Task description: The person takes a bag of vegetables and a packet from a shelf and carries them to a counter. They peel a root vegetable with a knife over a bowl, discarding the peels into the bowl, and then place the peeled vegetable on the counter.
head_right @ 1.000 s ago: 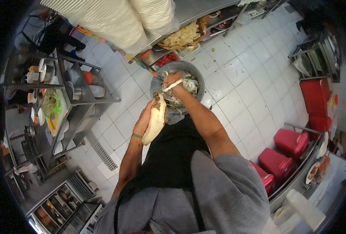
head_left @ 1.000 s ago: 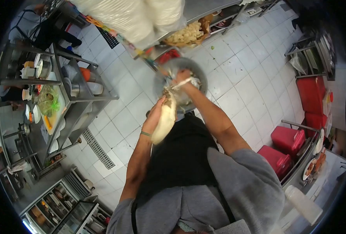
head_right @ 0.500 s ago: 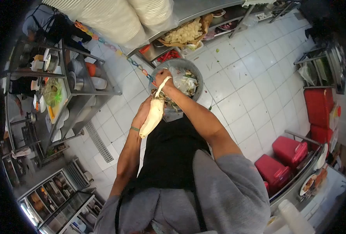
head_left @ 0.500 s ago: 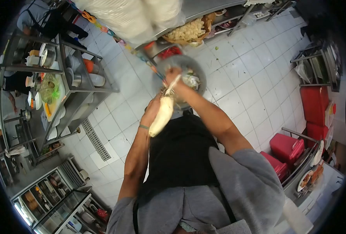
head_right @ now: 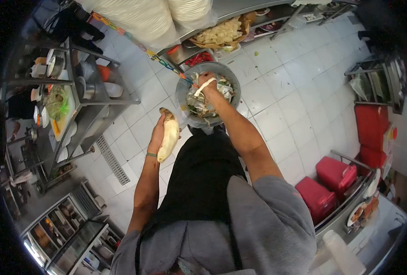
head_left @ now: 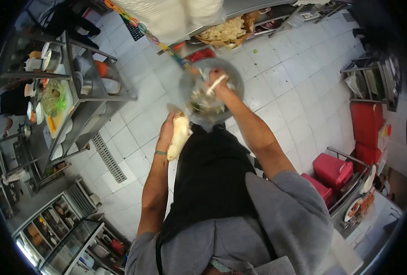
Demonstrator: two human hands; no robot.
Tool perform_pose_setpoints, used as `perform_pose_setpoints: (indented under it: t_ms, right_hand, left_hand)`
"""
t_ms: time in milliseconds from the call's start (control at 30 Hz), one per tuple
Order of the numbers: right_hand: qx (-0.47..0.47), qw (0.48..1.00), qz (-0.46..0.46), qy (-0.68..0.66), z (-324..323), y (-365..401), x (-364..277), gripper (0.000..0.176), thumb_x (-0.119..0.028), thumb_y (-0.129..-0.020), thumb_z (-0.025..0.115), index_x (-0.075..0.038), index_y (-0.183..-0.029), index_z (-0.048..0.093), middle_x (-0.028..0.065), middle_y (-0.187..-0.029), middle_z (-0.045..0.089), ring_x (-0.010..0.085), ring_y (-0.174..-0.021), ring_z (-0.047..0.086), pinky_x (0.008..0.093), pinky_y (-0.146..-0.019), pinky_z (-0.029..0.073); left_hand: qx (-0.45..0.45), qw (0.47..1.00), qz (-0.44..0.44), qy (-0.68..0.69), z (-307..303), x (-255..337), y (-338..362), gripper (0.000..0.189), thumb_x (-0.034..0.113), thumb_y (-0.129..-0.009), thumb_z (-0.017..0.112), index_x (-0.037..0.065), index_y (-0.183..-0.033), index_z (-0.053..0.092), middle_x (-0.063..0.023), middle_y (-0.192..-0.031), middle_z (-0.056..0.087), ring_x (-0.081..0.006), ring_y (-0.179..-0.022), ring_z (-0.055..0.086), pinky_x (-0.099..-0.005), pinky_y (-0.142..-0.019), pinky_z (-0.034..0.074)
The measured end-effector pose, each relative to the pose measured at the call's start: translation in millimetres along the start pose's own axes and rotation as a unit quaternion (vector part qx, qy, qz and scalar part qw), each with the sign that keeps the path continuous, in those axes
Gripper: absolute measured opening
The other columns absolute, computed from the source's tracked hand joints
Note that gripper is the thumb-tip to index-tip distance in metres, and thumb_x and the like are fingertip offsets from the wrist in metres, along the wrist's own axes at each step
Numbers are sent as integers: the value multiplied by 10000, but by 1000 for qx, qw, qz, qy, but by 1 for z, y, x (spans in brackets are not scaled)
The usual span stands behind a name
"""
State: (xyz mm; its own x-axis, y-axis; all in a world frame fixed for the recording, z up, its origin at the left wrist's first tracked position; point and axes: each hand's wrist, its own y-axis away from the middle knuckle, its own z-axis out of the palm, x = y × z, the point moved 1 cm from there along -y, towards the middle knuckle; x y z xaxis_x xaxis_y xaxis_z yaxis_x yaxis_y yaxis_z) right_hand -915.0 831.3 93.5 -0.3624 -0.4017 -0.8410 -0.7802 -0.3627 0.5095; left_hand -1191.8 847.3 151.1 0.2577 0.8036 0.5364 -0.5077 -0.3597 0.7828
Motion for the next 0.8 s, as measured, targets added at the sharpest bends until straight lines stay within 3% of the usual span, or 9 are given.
perform_pose_setpoints:
  t_ms: [133, 200, 300, 367, 400, 433, 533, 667, 800]
  right_hand:
    - [20, 912, -266, 313, -16, 3, 21, 329, -224, -926, 498, 16, -1148, 533, 277, -927, 653, 438, -855, 639, 452, -733, 514]
    - [-33, 950, -185, 251, -18, 14, -7, 363, -190, -881, 535, 10, -1179, 480, 259, -901, 645, 448, -829, 633, 501, -715, 513]
    - [89, 909, -296, 281, -5, -5, 33, 240, -198, -847, 616, -37, -1017, 562, 163, -765, 640, 323, -676, 644, 510, -618, 504]
    - [-140, 887, -222, 380, -18, -23, 38, 188, -183, -852, 569, -43, -974, 602, 221, -861, 650, 407, -775, 631, 505, -696, 491]
    - [-211, 968, 10, 135, -13, -35, 68, 142, -192, -872, 581, -55, -847, 613, 148, -745, 620, 301, -619, 574, 439, -549, 448]
    - [-151, 952, 242, -111, -9, -46, 98, 218, -200, -891, 593, -67, -721, 624, 74, -628, 589, 195, -464, 517, 373, -403, 406]
    - [-290, 952, -101, 18, -19, -30, 87, 232, -207, -916, 576, -97, -712, 592, 26, -607, 567, 151, -426, 475, 310, -376, 377]
    - [-341, 811, -453, 143, -38, 27, 58, 234, -210, -937, 560, -127, -718, 564, -24, -586, 543, 104, -391, 439, 243, -350, 351]
    - [-253, 847, -466, -35, -5, 77, 36, 137, -196, -885, 586, -115, -775, 574, -13, -612, 561, 135, -403, 493, 246, -356, 400]
  left_hand:
    - [-8, 999, -11, 36, -9, 12, 1, 588, 604, -959, 429, 38, -1055, 561, -107, -798, 619, -264, -667, 670, -412, -554, 583]
    - [2, 999, -19, 44, 8, 33, 10, 562, 582, -962, 441, 43, -1061, 566, -108, -788, 621, -263, -659, 668, -400, -553, 579]
    - [-25, 999, 4, 25, 23, 57, 10, 508, 527, -963, 476, 43, -1080, 575, -103, -779, 633, -237, -640, 662, -371, -551, 566]
    - [-74, 997, 32, 8, 26, 67, -16, 449, 463, -950, 531, 38, -1073, 612, -71, -841, 649, -185, -696, 640, -319, -615, 532]
    - [-95, 995, 42, -1, 27, 69, -24, 421, 431, -944, 559, 36, -1069, 631, -54, -872, 658, -158, -724, 629, -293, -648, 515]
    - [-106, 994, 19, 9, 39, 84, -16, 365, 372, -929, 588, 40, -1074, 638, -30, -932, 648, -128, -785, 606, -277, -680, 488]
    - [-136, 988, 41, -60, 58, 103, -28, 379, 392, -953, 534, 45, -1086, 612, -79, -838, 664, -179, -667, 655, -296, -586, 538]
    - [-190, 976, 10, -105, 68, 114, -21, 359, 344, -945, 535, 31, -1105, 606, -81, -858, 656, -181, -682, 652, -296, -598, 535]
    - [-194, 967, -15, -165, 83, 127, 9, 376, 296, -924, 554, 8, -1158, 613, -57, -969, 651, -132, -810, 611, -270, -725, 497]
